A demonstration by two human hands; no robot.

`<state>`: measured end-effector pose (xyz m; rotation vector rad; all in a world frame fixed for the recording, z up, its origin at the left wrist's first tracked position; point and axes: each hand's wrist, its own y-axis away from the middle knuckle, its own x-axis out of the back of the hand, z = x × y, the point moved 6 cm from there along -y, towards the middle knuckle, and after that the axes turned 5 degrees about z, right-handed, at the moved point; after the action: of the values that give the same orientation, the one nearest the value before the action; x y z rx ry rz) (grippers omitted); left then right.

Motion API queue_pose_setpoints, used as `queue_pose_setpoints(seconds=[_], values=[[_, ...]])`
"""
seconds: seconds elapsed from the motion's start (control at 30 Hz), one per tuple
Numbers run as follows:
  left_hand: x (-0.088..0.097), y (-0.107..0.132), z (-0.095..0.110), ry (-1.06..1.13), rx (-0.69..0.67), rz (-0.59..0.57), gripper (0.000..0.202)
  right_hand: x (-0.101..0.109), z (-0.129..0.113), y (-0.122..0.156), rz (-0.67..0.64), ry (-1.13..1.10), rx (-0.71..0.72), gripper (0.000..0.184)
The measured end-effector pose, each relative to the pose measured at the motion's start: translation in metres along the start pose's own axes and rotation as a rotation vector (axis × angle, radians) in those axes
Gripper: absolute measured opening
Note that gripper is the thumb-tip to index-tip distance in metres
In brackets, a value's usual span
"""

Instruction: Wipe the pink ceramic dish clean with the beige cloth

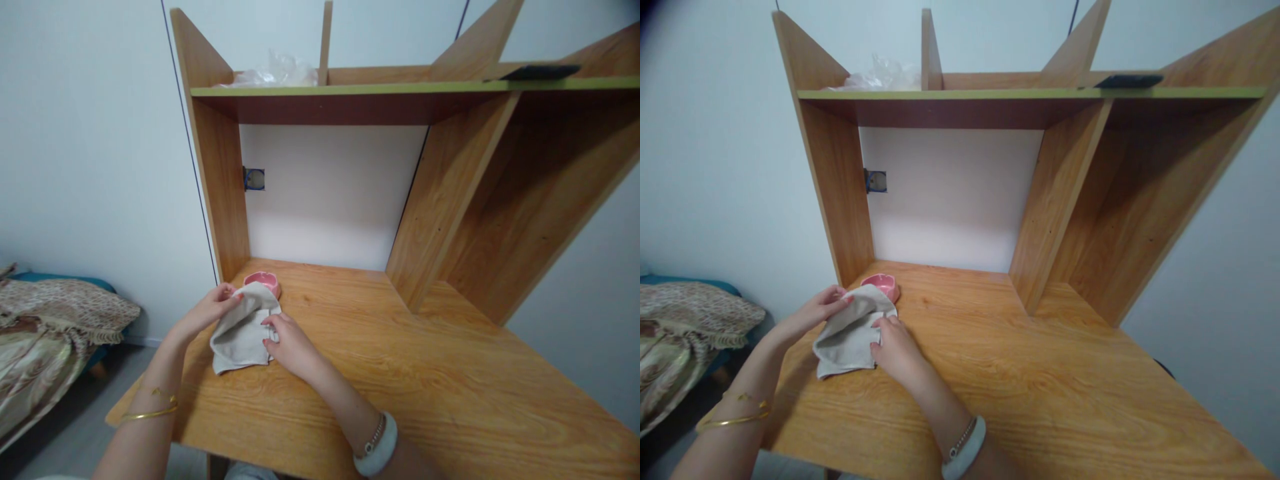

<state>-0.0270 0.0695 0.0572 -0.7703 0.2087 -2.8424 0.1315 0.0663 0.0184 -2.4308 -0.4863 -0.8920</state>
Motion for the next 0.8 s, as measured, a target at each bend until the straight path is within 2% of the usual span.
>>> queue_pose_setpoints(seconds=[0.07,0.2,0.33,0.4,0.47,0.53,0.6,0.67,0.7,0.73,0.8], values=[[-0.011,0.006,-0.001,-0.164,-0.018,-0.137,0.046,0.003,-0.003,0.004,-0.037,0.092,-0.022,0.025],[-0.031,0.025,0.014,-0.405,-0.094,-0.278,0.044,0.025,0.011,0.015,-0.08,0.183,-0.177,0.024],[-0.073,0.042,0.033,-0.48,-0.132,-0.549,0.036,0.058,0.038,0.022,-0.037,0.181,-0.257,0.023],[-0.094,0.043,0.042,-0.494,-0.14,-0.588,0.034,0.073,0.055,0.025,-0.016,0.162,-0.284,0.023],[-0.11,0.041,0.052,-0.525,-0.218,-0.551,0.031,0.085,0.071,0.029,0.0,0.126,-0.307,0.024],[-0.112,0.032,0.06,-0.61,-0.295,-0.402,0.026,0.092,0.084,0.033,0.011,0.074,-0.335,0.025],[-0.098,0.02,0.056,-0.77,-0.248,-0.167,0.03,0.094,0.094,0.036,0.017,0.017,-0.365,0.026],[-0.075,0.011,0.043,-0.938,-0.079,0.018,0.042,0.095,0.101,0.039,0.027,-0.032,-0.385,0.026],[-0.066,0.009,0.034,-0.978,0.007,0.032,0.047,0.096,0.103,0.04,0.034,-0.053,-0.389,0.026],[-0.061,0.009,0.027,-0.975,0.07,-0.006,0.05,0.098,0.105,0.041,0.042,-0.071,-0.389,0.025],[-0.06,0.013,0.019,-0.874,0.09,-0.158,0.046,0.105,0.109,0.042,0.064,-0.1,-0.387,0.024]])
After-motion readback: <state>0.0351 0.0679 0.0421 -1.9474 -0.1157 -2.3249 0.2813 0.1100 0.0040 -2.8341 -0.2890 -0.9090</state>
